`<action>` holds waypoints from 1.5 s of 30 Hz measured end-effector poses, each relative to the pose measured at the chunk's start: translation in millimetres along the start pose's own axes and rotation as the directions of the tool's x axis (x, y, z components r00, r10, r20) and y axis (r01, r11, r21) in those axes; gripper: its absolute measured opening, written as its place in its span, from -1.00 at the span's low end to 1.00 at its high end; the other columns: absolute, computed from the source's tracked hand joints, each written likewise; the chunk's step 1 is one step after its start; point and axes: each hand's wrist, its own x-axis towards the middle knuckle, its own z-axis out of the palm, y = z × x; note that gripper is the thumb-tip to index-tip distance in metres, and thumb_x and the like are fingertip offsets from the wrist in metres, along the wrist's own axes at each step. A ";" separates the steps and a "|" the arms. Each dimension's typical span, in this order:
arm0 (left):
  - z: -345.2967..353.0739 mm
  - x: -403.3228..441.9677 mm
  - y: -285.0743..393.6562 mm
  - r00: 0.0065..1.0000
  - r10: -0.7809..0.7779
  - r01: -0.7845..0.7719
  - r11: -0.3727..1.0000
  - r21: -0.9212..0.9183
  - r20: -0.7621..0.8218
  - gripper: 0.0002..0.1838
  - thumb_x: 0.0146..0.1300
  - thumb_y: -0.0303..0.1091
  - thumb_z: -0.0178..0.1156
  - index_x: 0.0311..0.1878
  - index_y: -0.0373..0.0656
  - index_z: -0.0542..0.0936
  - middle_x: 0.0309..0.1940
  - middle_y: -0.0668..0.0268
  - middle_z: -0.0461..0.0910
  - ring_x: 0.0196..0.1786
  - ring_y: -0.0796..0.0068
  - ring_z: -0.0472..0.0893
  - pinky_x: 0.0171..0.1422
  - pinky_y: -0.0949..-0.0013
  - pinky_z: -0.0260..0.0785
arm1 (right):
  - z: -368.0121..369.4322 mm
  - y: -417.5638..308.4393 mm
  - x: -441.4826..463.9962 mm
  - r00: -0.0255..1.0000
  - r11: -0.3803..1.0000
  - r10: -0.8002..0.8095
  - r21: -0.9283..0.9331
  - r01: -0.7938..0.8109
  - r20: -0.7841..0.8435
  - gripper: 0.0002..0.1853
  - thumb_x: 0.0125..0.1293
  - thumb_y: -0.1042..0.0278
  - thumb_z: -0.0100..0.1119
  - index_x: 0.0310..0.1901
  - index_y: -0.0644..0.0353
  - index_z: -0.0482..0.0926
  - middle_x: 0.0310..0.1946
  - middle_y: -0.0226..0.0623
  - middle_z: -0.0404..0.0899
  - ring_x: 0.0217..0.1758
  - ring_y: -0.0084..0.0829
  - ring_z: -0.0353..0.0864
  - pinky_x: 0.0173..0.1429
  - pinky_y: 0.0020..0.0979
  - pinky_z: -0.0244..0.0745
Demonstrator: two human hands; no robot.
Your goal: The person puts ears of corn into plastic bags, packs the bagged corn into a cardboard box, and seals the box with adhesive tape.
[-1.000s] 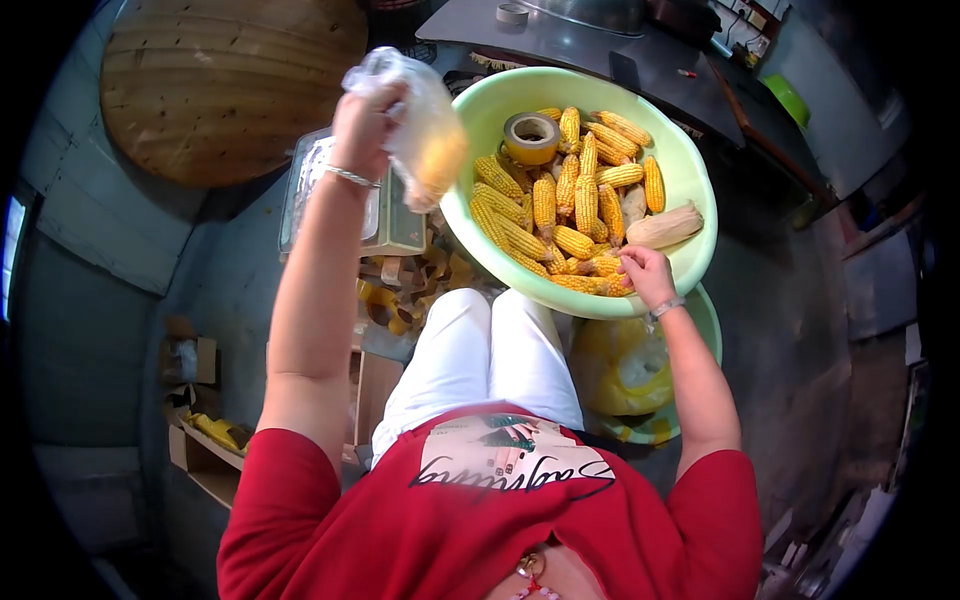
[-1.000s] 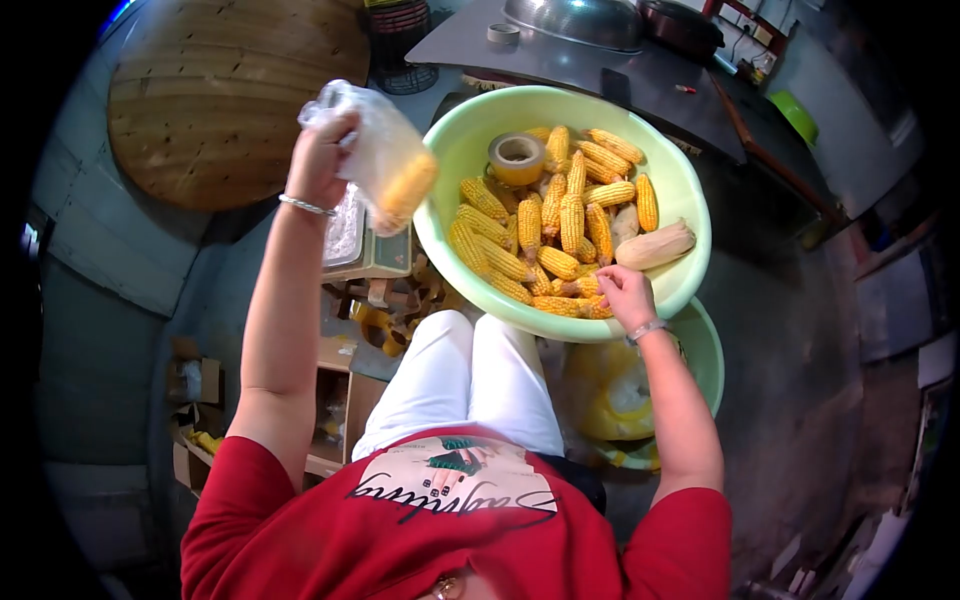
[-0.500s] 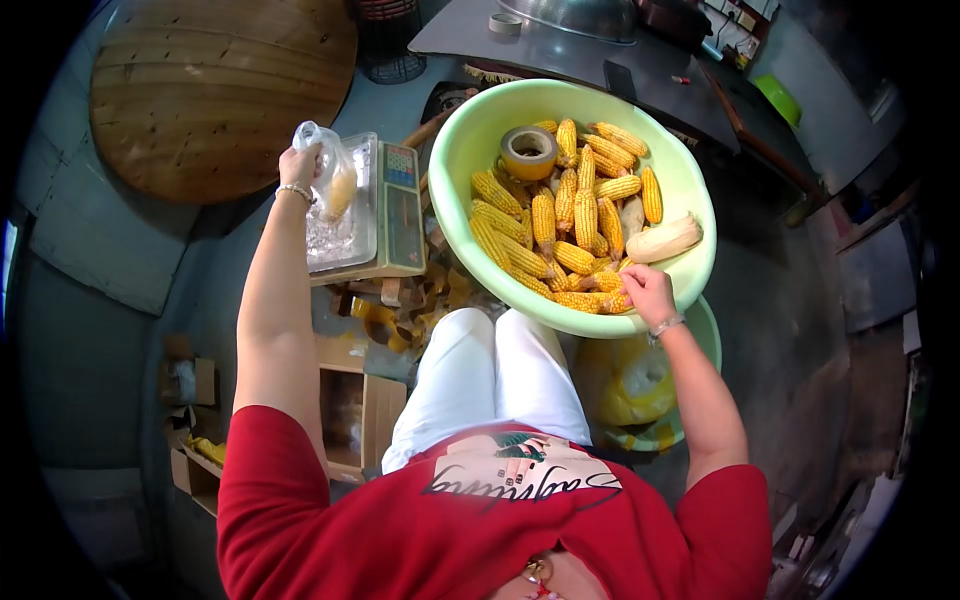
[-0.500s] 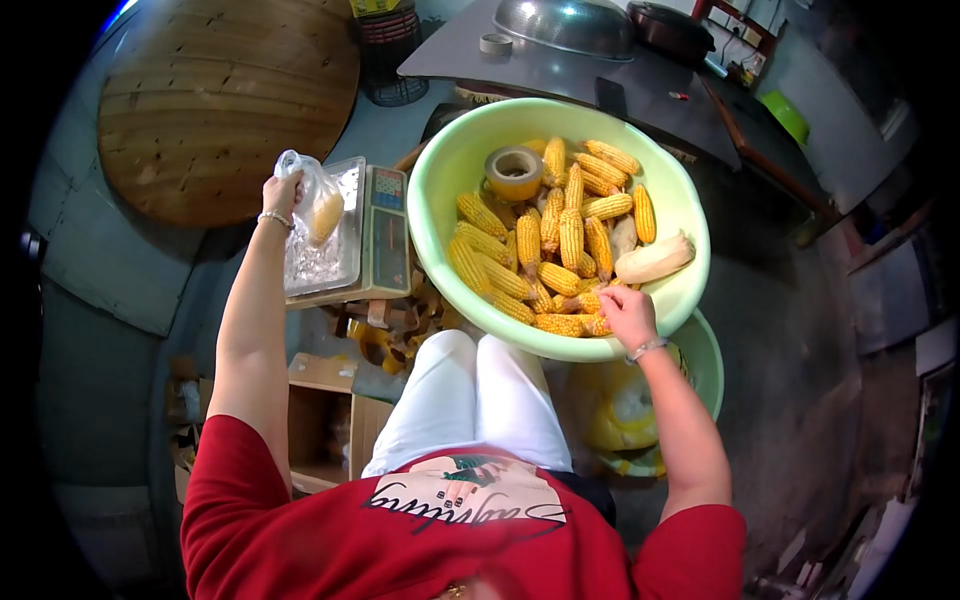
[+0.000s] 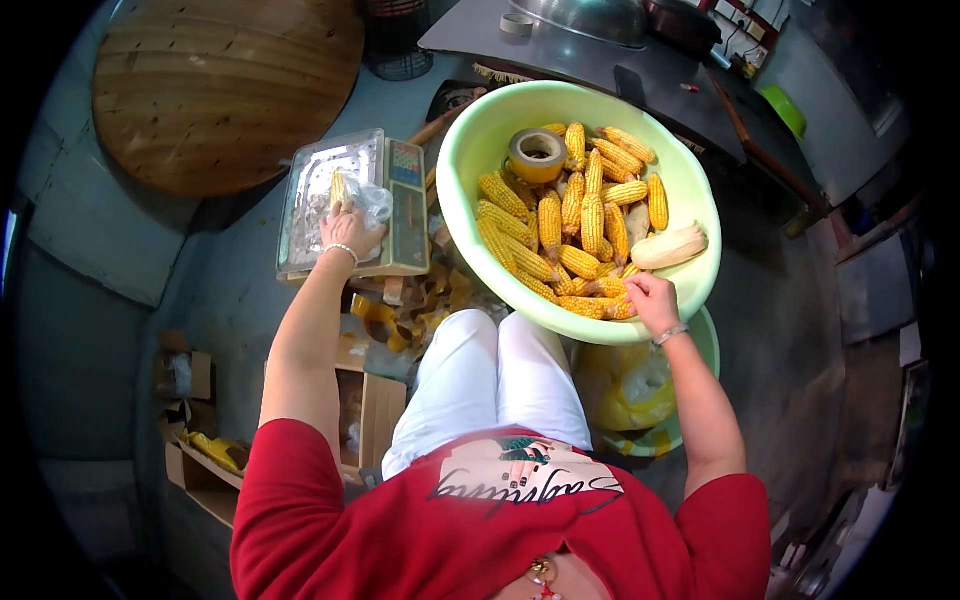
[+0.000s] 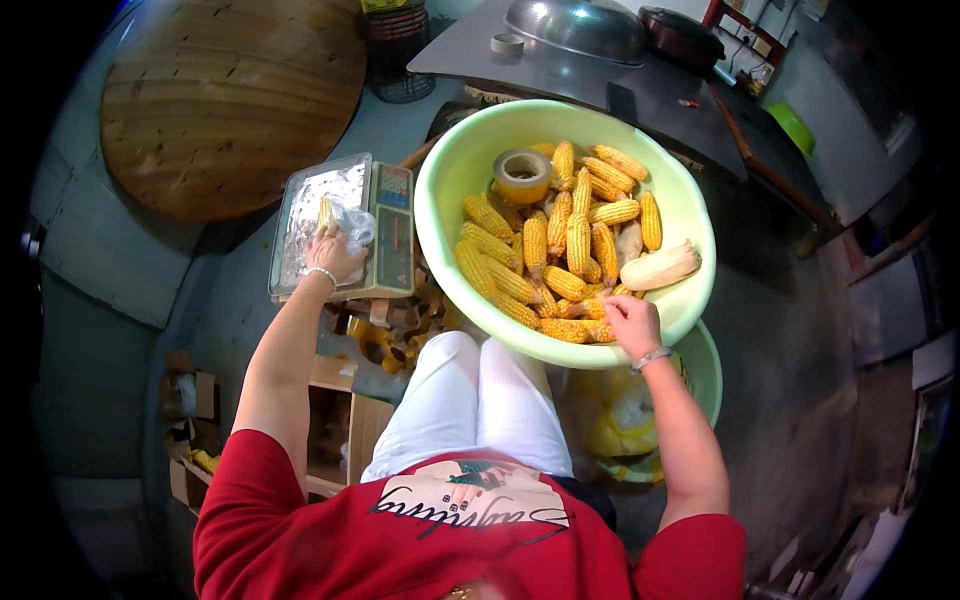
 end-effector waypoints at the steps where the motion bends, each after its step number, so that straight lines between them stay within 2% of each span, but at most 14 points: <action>1: -10.3 -6.6 5.4 0.999 -0.018 0.015 0.998 0.054 0.041 -0.41 0.20 0.09 -0.05 0.15 -0.12 0.48 0.37 0.20 0.14 0.45 0.25 0.02 0.43 0.04 -0.14 | -0.3 -0.8 0.3 1.000 1.000 0.002 0.004 -0.002 0.003 -0.86 0.21 0.43 0.13 -0.27 0.31 0.60 -0.58 -0.32 0.59 -0.66 -0.63 0.49 -0.54 -0.57 0.38; 4: 13.2 -10.0 -1.5 0.979 0.078 -0.053 0.990 0.131 -0.191 -0.47 0.17 0.07 -0.01 0.02 -0.13 0.56 0.33 0.18 0.21 0.40 0.22 0.10 0.38 -0.03 -0.08 | 0.8 1.4 1.0 1.000 0.999 -0.017 0.027 0.017 0.008 -0.86 0.21 0.44 0.13 -0.26 0.31 0.60 -0.58 -0.32 0.59 -0.66 -0.63 0.49 -0.54 -0.57 0.38; 5: 19.5 -12.9 -4.7 0.948 0.135 -0.104 0.987 0.121 -0.289 -0.61 0.18 -0.06 0.03 -0.12 -0.16 0.61 0.19 0.15 0.38 0.31 0.17 0.24 0.28 0.01 0.11 | 1.4 2.2 1.3 1.000 0.999 -0.027 0.035 0.026 0.006 -0.86 0.20 0.44 0.13 -0.26 0.31 0.59 -0.58 -0.32 0.59 -0.65 -0.63 0.49 -0.55 -0.57 0.38; 8: 16.7 -11.2 -8.6 0.993 0.096 -0.094 0.995 0.026 -0.071 -0.74 0.11 -0.27 0.08 -0.19 -0.17 0.61 0.08 0.15 0.46 0.20 0.19 0.37 0.19 0.16 0.27 | 0.7 -2.5 -0.5 1.000 1.000 0.006 0.030 -0.006 0.012 -0.86 0.20 0.45 0.13 -0.26 0.31 0.59 -0.57 -0.32 0.59 -0.65 -0.63 0.50 -0.55 -0.57 0.39; 9: 30.7 -6.5 -16.3 0.979 0.117 -0.118 0.993 0.004 -0.165 -0.79 0.04 -0.40 0.10 -0.24 -0.17 0.61 -0.04 0.13 0.52 0.10 0.16 0.45 0.06 0.22 0.37 | 0.9 -0.9 -0.9 1.000 1.000 0.003 0.025 -0.003 0.014 -0.87 0.20 0.45 0.13 -0.26 0.31 0.59 -0.57 -0.32 0.59 -0.65 -0.63 0.50 -0.55 -0.57 0.39; 12: 48.8 7.8 -28.4 0.998 -0.006 -0.003 0.992 -0.126 -0.064 -0.78 0.04 -0.38 0.09 -0.24 -0.16 0.61 -0.06 0.12 0.53 0.08 0.11 0.45 0.07 0.19 0.37 | 1.4 0.5 1.0 1.000 1.000 0.002 0.012 -0.002 0.014 -0.87 0.20 0.46 0.13 -0.27 0.31 0.59 -0.57 -0.32 0.59 -0.65 -0.63 0.49 -0.55 -0.57 0.39; 15: 54.5 10.9 -34.7 0.981 -0.012 -0.038 0.966 -0.257 -0.192 -0.77 0.03 -0.35 0.10 -0.23 -0.14 0.61 -0.10 0.13 0.55 0.06 0.09 0.46 0.09 0.18 0.35 | 1.1 -3.1 1.3 1.000 1.000 0.017 0.011 -0.018 0.006 -0.87 0.21 0.46 0.13 -0.28 0.31 0.60 -0.56 -0.33 0.59 -0.65 -0.63 0.49 -0.55 -0.57 0.39; 18: 26.8 9.7 -29.9 0.997 -0.042 0.054 0.979 -0.199 0.063 -0.72 0.03 -0.29 0.13 -0.17 -0.13 0.61 -0.06 0.11 0.53 0.10 0.11 0.44 0.15 0.18 0.31 | 1.5 -1.4 1.0 1.000 1.000 0.011 0.018 -0.011 0.004 -0.88 0.21 0.46 0.13 -0.29 0.31 0.60 -0.57 -0.32 0.59 -0.65 -0.63 0.49 -0.55 -0.57 0.39; 21: 11.3 -1.8 -31.8 0.966 -0.089 0.047 0.983 -0.175 -0.244 -0.62 0.04 -0.27 0.18 -0.03 -0.08 0.55 0.00 0.08 0.51 0.15 0.13 0.41 0.19 0.18 0.28 | 1.8 1.2 2.3 1.000 1.000 0.005 0.008 -0.005 0.006 -0.88 0.20 0.46 0.13 -0.29 0.31 0.60 -0.57 -0.32 0.59 -0.65 -0.63 0.50 -0.55 -0.57 0.39; 24: 30.7 9.4 -44.9 0.857 -0.181 0.115 0.980 -0.163 -0.483 -0.47 0.04 -0.25 0.24 0.14 -0.02 0.43 0.03 0.07 0.50 0.22 0.15 0.36 0.20 0.17 0.27 | 1.1 1.8 1.1 1.000 1.000 0.012 -0.015 -0.012 0.016 -0.88 0.20 0.47 0.13 -0.29 0.31 0.60 -0.57 -0.32 0.59 -0.65 -0.62 0.49 -0.55 -0.56 0.39; 25: 37.7 13.8 -48.8 0.852 -0.243 0.160 0.964 -0.212 -0.464 -0.39 0.04 -0.22 0.27 0.21 0.01 0.35 0.01 0.07 0.52 0.15 0.12 0.44 0.18 0.19 0.28 | 1.3 1.9 1.3 1.000 1.000 0.017 -0.017 -0.016 0.017 -0.88 0.20 0.47 0.13 -0.29 0.32 0.60 -0.57 -0.31 0.59 -0.65 -0.62 0.50 -0.55 -0.56 0.39; 28: 47.1 35.9 -61.9 0.905 -0.410 0.326 0.837 -0.440 -0.109 -0.36 0.02 -0.18 0.30 0.22 0.05 0.33 -0.05 0.05 0.55 0.05 0.08 0.51 0.11 0.17 0.34 | 2.0 1.3 2.5 1.000 1.000 0.018 -0.012 -0.018 0.011 -0.88 0.19 0.47 0.13 -0.29 0.32 0.60 -0.57 -0.31 0.59 -0.65 -0.62 0.50 -0.55 -0.56 0.39; 32: 64.6 54.5 -63.9 0.899 -0.410 0.272 0.797 -0.539 -0.153 -0.33 -0.03 -0.17 0.31 0.21 0.05 0.34 -0.09 0.00 0.56 -0.01 0.02 0.54 0.03 0.14 0.38 | 2.2 2.2 2.5 1.000 1.000 0.009 -0.004 -0.009 -0.003 -0.88 0.19 0.48 0.13 -0.29 0.33 0.60 -0.57 -0.32 0.59 -0.64 -0.62 0.51 -0.54 -0.57 0.40; 45: 49.6 45.2 -33.5 0.920 -0.381 0.290 0.825 -0.485 -0.098 -0.38 0.01 -0.27 0.16 0.22 -0.06 0.31 -0.03 -0.03 0.51 0.04 0.01 0.50 0.12 0.12 0.34 | 1.4 -2.6 1.1 0.999 0.999 0.033 -0.021 -0.033 0.003 -0.87 0.19 0.46 0.14 -0.30 0.33 0.59 -0.57 -0.32 0.58 -0.63 -0.62 0.49 -0.55 -0.56 0.39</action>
